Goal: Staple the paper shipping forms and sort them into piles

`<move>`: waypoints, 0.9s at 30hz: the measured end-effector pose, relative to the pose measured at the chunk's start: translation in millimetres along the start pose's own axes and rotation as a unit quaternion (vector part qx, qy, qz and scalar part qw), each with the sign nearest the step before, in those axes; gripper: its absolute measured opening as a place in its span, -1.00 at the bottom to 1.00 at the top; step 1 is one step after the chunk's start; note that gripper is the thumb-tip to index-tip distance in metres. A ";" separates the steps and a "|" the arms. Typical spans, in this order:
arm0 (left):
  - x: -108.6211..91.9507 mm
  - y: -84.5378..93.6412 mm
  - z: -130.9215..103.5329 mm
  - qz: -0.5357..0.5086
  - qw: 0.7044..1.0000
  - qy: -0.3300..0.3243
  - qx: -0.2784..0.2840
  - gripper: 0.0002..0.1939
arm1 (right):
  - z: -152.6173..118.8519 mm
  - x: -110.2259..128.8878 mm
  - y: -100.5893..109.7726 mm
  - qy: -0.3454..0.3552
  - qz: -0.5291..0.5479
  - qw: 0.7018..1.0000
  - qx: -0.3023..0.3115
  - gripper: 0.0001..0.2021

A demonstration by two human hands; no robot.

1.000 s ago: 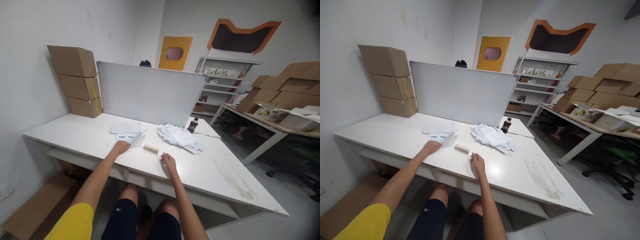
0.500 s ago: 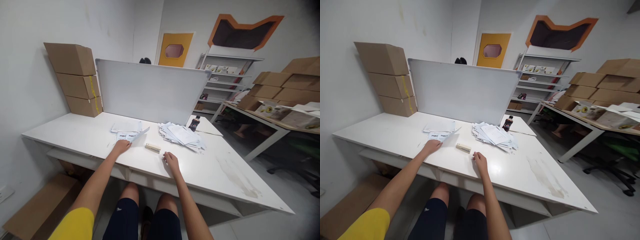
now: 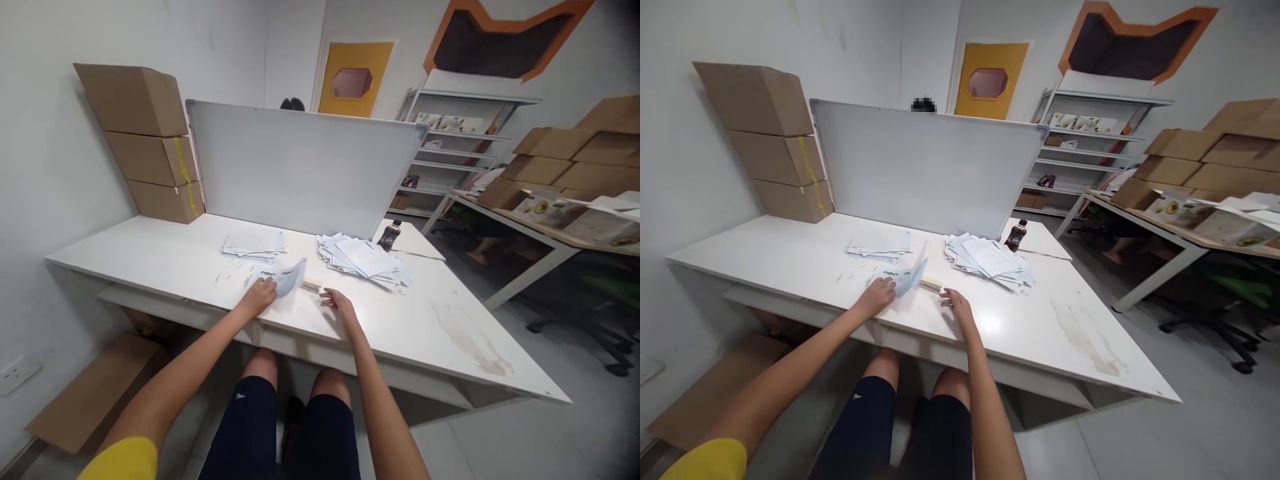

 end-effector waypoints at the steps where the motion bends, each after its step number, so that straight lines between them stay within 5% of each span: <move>1: -12.5 3.0 0.7 0.010 0.999 -0.043 -0.002 -0.80 | -1.6 0.2 0.7 -0.011 0.026 1.000 0.012 -0.34; 5: -44.7 11.5 9.3 0.005 0.982 -0.182 0.046 -0.82 | -16.4 3.5 -1.6 -0.043 0.084 0.994 0.054 -0.32; 10: -44.6 12.5 25.8 -0.031 0.978 -0.190 0.078 -0.90 | -27.4 6.3 -6.3 -0.062 0.019 0.997 0.039 -0.52; 12: -39.4 11.9 28.8 -0.080 0.983 -0.158 0.056 -0.93 | -26.0 4.0 -5.3 -0.051 0.013 0.999 0.013 -0.54; 18: -29.2 8.7 25.4 -0.262 0.964 -0.050 0.012 -0.25 | -26.2 -4.1 0.6 0.015 0.010 0.995 -0.095 -0.54; 21: -23.3 2.2 25.2 -0.322 0.945 0.049 -0.014 -0.09 | -31.8 -5.3 2.1 0.025 0.049 0.992 -0.116 -0.50; 24: -14.5 -8.5 26.2 -0.406 0.889 0.209 -0.026 -0.08 | -35.8 -3.2 0.5 0.038 0.051 0.991 -0.114 -0.48; 27: -12.0 -17.7 27.3 -0.483 0.836 0.258 0.036 -0.03 | -34.0 0.6 -4.8 0.048 0.043 0.992 -0.110 -0.49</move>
Point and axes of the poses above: each hand's wrist, its own z-axis towards the middle knuckle, its own y-axis out of the back of the hand, x = y × z, the point moved 2 cm from there along z, towards the middle knuckle, and after that the axes turned 11 degrees about x, right-handed, at the moved point
